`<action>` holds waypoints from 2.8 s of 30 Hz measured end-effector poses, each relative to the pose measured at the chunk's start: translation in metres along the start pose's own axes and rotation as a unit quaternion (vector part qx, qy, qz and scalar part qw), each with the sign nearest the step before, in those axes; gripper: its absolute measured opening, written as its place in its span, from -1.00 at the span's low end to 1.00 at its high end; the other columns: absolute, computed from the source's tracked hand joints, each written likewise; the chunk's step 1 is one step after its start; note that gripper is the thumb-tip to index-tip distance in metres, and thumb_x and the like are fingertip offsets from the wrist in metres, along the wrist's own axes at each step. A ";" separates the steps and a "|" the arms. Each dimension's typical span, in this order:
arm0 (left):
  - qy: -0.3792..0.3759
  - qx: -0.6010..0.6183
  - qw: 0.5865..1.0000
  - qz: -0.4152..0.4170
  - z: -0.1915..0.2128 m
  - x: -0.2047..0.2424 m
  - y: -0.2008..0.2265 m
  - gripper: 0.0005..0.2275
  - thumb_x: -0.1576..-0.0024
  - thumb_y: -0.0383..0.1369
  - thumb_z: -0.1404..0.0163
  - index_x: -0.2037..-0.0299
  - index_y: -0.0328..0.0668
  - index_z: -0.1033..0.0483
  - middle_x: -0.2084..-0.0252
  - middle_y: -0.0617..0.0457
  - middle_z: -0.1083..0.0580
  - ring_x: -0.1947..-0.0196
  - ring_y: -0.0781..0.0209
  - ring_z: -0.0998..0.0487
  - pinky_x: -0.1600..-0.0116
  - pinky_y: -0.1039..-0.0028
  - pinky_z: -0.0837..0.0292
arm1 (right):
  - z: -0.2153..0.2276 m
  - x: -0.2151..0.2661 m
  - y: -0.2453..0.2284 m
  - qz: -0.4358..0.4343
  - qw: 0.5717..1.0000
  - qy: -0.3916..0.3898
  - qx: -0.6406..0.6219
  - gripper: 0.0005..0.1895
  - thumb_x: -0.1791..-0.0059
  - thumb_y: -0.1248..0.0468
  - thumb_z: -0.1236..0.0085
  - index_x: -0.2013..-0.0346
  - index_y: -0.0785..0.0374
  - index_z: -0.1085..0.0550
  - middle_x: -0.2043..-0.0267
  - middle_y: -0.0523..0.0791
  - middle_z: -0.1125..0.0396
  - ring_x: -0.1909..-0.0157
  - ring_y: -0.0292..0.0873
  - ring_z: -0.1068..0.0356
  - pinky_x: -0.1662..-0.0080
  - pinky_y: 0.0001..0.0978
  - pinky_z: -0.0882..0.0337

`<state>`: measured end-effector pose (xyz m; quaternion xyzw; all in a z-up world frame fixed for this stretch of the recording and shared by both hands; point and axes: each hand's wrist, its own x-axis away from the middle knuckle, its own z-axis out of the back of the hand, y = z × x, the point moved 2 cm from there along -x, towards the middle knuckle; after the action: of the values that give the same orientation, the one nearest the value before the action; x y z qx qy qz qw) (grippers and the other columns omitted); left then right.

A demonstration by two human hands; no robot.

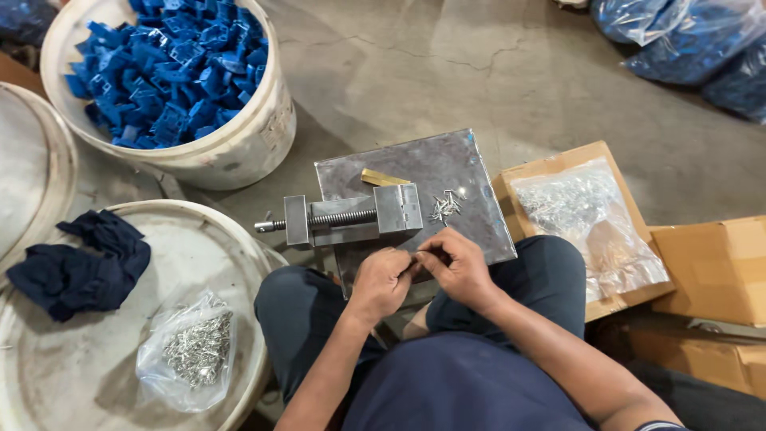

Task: The person sits on the floor and uses a metal bench vise to process small metal pins. They repeatedly pick up pins from a plastic bag, insert them into the vise jaws, tighten the screw to secure them, and then remove them to place them on the metal base plate.

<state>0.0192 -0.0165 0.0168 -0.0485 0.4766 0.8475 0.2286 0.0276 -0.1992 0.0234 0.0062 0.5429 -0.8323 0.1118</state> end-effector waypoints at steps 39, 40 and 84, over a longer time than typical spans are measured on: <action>0.069 0.100 0.992 0.024 0.010 0.008 -0.013 -0.83 -0.16 -0.33 -0.18 0.17 -0.24 -0.57 0.32 -0.08 -0.53 0.29 -0.05 -0.57 0.17 0.26 -0.47 | 0.020 -0.049 -0.035 0.188 0.966 -0.045 0.169 -0.89 -0.13 0.47 -0.27 0.04 0.35 -0.56 0.12 -0.04 -0.41 0.19 -0.19 -0.45 0.16 -0.42 -0.44; 0.074 0.098 0.992 0.015 0.009 0.008 -0.014 -0.84 -0.16 -0.33 -0.19 0.17 -0.24 -0.58 0.31 -0.09 -0.54 0.27 -0.07 -0.57 0.16 0.26 -0.47 | 0.027 -0.047 -0.027 0.174 0.971 -0.033 0.160 -0.88 -0.14 0.47 -0.26 0.02 0.36 -0.55 0.13 -0.05 -0.40 0.19 -0.20 -0.44 0.14 -0.42 -0.44; 0.030 0.051 0.998 -0.015 0.012 -0.007 0.012 -0.91 -0.06 -0.46 -0.13 0.28 -0.28 -0.60 0.39 -0.06 -0.56 0.36 -0.09 -0.54 0.24 0.21 -0.43 | -0.004 0.001 0.038 -0.245 0.916 -0.113 -0.296 -0.80 -0.06 0.12 -0.16 0.28 0.18 -0.47 0.46 -0.33 -0.27 0.46 -0.48 -0.18 0.43 -0.62 -0.16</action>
<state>0.0221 -0.0147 0.0351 -0.0697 0.5248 0.8169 0.2289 0.0339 -0.2101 -0.0124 -0.2549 0.7329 -0.6296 -0.0385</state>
